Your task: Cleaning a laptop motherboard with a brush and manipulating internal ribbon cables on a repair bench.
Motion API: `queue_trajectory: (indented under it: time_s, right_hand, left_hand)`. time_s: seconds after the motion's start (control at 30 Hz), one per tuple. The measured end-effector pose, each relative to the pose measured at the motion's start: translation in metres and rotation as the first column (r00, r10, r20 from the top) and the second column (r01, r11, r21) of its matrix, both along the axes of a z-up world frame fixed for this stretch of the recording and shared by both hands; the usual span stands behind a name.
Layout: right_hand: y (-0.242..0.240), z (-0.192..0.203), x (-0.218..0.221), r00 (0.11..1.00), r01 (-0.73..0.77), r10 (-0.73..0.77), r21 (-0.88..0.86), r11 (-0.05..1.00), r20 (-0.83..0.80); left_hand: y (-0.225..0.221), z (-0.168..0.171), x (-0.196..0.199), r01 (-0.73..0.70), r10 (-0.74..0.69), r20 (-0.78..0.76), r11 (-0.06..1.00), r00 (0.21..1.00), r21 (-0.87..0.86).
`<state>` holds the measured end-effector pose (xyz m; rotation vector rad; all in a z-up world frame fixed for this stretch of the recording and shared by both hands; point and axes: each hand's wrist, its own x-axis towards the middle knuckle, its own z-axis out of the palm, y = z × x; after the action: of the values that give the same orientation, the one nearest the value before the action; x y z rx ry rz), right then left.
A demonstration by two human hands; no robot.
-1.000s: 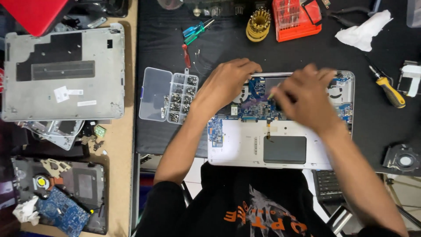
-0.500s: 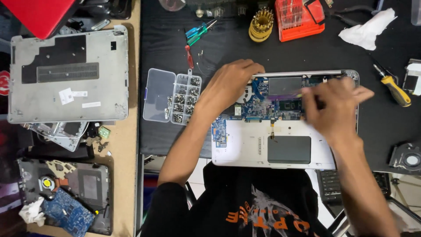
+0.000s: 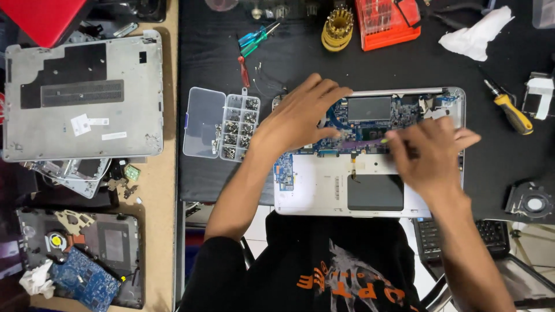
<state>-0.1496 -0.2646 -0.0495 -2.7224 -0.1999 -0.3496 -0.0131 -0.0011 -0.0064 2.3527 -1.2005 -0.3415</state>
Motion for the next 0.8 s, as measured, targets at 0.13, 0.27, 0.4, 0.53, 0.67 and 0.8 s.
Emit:
queue_trajectory:
  time_s: [0.13,0.27,0.4,0.53,0.67,0.8]
  right_hand:
    - [-0.005,-0.002,0.002,0.989,0.093,-0.092,-0.010,0.996,0.114]
    - [0.005,-0.016,-0.003,0.992,0.106,-0.106,0.009,0.994,0.060]
    - [0.002,-0.018,-0.003,0.996,0.070,-0.072,0.050,0.996,0.045]
    - [0.010,-0.009,0.004,0.985,0.028,-0.041,0.081,0.996,0.166]
    - [0.011,-0.001,0.003,1.000,-0.002,-0.002,0.120,0.993,0.028]
    - [0.020,0.011,-0.008,0.975,0.187,-0.170,0.114,0.976,-0.146]
  left_hand:
    - [0.002,0.017,-0.003,-0.015,0.030,-0.193,0.997,0.981,0.077]
    - [0.002,0.015,-0.006,-0.005,0.021,-0.235,0.997,0.972,0.072]
    - [0.002,0.018,-0.008,-0.006,0.036,-0.302,0.995,0.953,0.099]
    - [0.000,0.015,-0.010,0.010,0.017,-0.262,0.995,0.965,0.098]
    - [-0.002,0.015,-0.011,-0.001,0.030,-0.265,0.994,0.964,0.110]
    - [-0.001,0.011,-0.009,0.024,0.010,-0.280,0.993,0.960,0.119]
